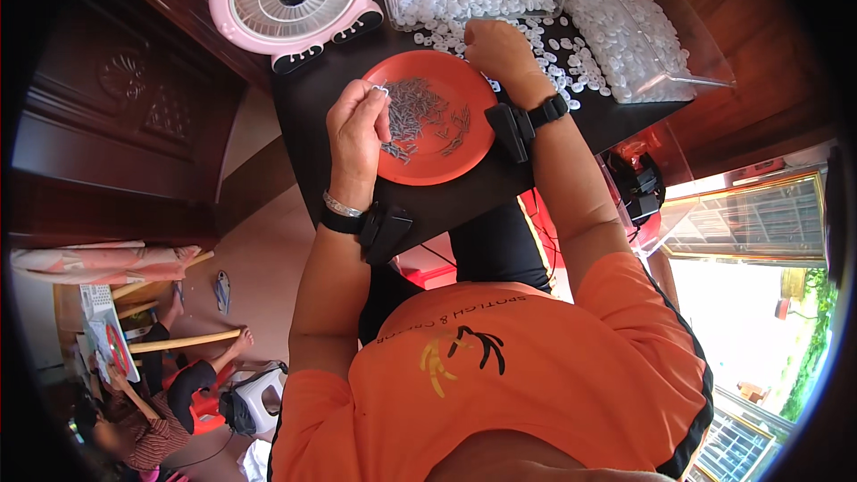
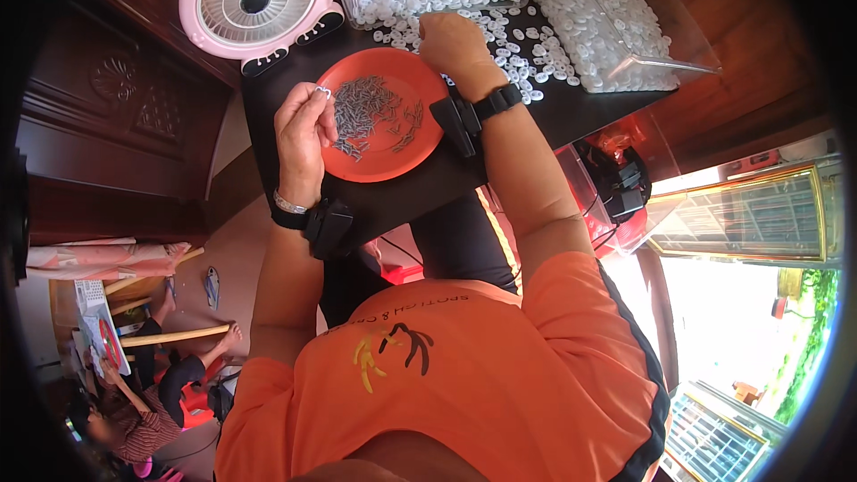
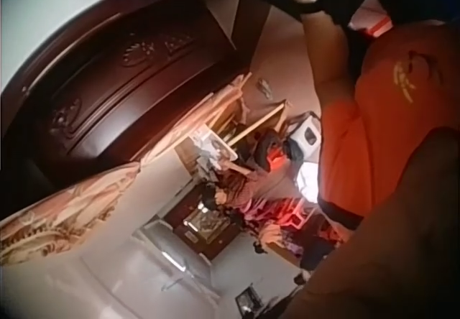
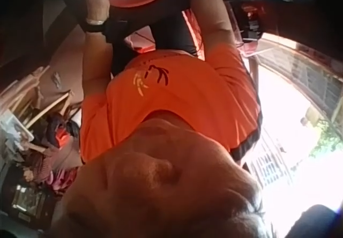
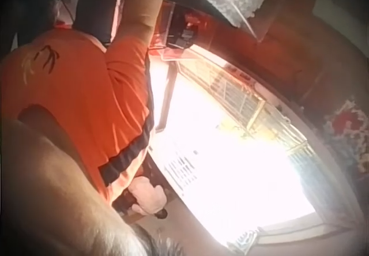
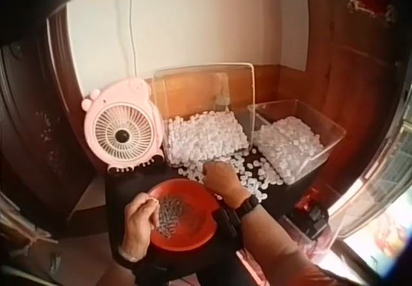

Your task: Manually assembling small white plastic components by inserting tiny metal loops into them.

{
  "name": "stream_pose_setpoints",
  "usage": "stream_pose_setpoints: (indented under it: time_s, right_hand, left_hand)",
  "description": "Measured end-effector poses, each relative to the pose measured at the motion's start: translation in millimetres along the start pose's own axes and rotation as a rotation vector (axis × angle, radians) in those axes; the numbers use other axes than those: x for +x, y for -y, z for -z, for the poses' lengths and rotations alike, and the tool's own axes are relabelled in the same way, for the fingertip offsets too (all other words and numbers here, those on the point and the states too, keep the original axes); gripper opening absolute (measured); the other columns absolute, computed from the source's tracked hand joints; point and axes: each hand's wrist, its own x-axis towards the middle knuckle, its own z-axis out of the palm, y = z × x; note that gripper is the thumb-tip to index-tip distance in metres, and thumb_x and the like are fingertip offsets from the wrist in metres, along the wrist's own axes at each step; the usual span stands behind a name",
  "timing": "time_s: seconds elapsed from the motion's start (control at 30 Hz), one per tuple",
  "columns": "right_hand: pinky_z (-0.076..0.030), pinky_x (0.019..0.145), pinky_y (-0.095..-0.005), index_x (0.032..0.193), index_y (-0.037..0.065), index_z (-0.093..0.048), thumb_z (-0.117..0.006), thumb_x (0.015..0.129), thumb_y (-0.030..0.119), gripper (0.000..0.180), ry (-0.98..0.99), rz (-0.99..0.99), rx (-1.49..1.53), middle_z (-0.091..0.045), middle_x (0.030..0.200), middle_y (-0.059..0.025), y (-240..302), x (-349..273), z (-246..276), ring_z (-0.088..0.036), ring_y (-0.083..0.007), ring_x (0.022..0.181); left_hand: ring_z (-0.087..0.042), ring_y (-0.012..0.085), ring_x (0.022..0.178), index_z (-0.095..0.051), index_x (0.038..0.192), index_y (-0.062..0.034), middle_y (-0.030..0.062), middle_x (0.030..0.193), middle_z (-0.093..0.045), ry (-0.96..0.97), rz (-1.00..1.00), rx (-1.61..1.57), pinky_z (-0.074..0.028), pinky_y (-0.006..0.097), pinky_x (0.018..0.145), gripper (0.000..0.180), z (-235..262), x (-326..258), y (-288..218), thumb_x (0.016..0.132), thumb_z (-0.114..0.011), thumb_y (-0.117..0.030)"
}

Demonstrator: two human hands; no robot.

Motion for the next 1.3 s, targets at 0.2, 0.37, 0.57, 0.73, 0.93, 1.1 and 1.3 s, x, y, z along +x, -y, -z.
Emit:
stream_pose_setpoints:
  time_s: [0.2,0.37,0.57,0.73,0.93,1.1,1.3]
  right_hand:
    - [-0.05,0.074,-0.0425,0.084,0.01,-0.067,-0.053,0.074,0.014,0.017,-0.003,0.07,0.024,-0.067,0.084,-0.0151,1.0,-4.8,2.9,-0.064,-0.0334,0.082]
    - [-0.05,0.066,-0.0283,0.096,0.006,-0.068,-0.059,0.079,0.015,0.02,0.12,0.031,0.571,-0.067,0.077,-0.0073,16.9,-5.6,15.4,-0.063,-0.0143,0.07]
    - [-0.048,0.07,-0.0216,0.108,-0.002,-0.063,-0.064,0.086,0.013,0.026,0.565,0.116,1.28,-0.066,0.088,-0.0021,62.8,-22.9,18.1,-0.058,-0.008,0.075]
    - [-0.048,0.07,-0.022,0.11,-0.002,-0.062,-0.062,0.087,0.01,0.026,0.615,0.261,1.314,-0.065,0.088,-0.0026,67.8,-28.8,18.1,-0.057,-0.0086,0.075]
    - [-0.046,0.061,-0.0197,0.096,0.003,-0.067,-0.066,0.087,0.023,0.022,0.646,0.167,1.291,-0.062,0.075,0.0014,64.9,-26.7,11.4,-0.054,-0.0052,0.064]
    - [-0.043,0.055,-0.0185,0.088,0.004,-0.067,-0.064,0.089,0.026,0.023,0.574,0.16,1.305,-0.06,0.068,0.0023,67.3,-28.4,0.0,-0.051,-0.005,0.057]
    - [-0.046,0.058,-0.0193,0.101,0.0,-0.067,-0.061,0.09,0.013,0.018,0.426,0.093,1.394,-0.062,0.074,0.0004,68.1,-29.2,13.6,-0.055,-0.0052,0.063]
  left_hand:
    - [-0.041,0.0043,0.049,-0.053,0.076,-0.0037,-0.0014,0.063,-0.046,-0.012,-0.007,-0.004,-0.032,0.019,0.044,0.017,0.8,-1.7,-2.9,0.091,-0.051,-0.014]
    - [-0.042,0.0045,0.049,-0.052,0.077,-0.0041,-0.001,0.063,-0.048,-0.017,-0.023,-0.04,-0.032,0.018,0.044,0.017,2.8,-1.4,-2.0,0.091,-0.051,-0.014]
    - [-0.055,0.0118,0.061,-0.054,0.085,-0.0047,0.0046,0.073,-0.059,0.038,0.034,-0.077,-0.04,0.021,0.053,0.019,-1.2,-1.0,-2.6,0.092,-0.047,-0.021]
    - [-0.058,0.0138,0.066,-0.053,0.086,-0.0037,0.0083,0.076,-0.061,0.052,0.038,-0.14,-0.042,0.022,0.058,0.019,1.0,0.3,1.2,0.092,-0.046,-0.021]
    - [-0.058,0.0162,0.066,-0.051,0.087,-0.0032,0.0092,0.074,-0.06,0.072,0.045,-0.263,-0.042,0.024,0.058,0.018,4.1,2.6,3.0,0.093,-0.045,-0.019]
    - [-0.057,0.0159,0.064,-0.051,0.087,-0.0039,0.0084,0.073,-0.059,0.071,0.061,-0.257,-0.041,0.025,0.057,0.018,2.5,4.7,3.5,0.093,-0.045,-0.02]
    - [-0.046,0.0071,0.053,-0.052,0.078,-0.0064,-0.0018,0.062,-0.047,-0.061,0.028,0.025,-0.033,0.02,0.048,0.019,-0.1,1.5,4.8,0.091,-0.05,-0.02]
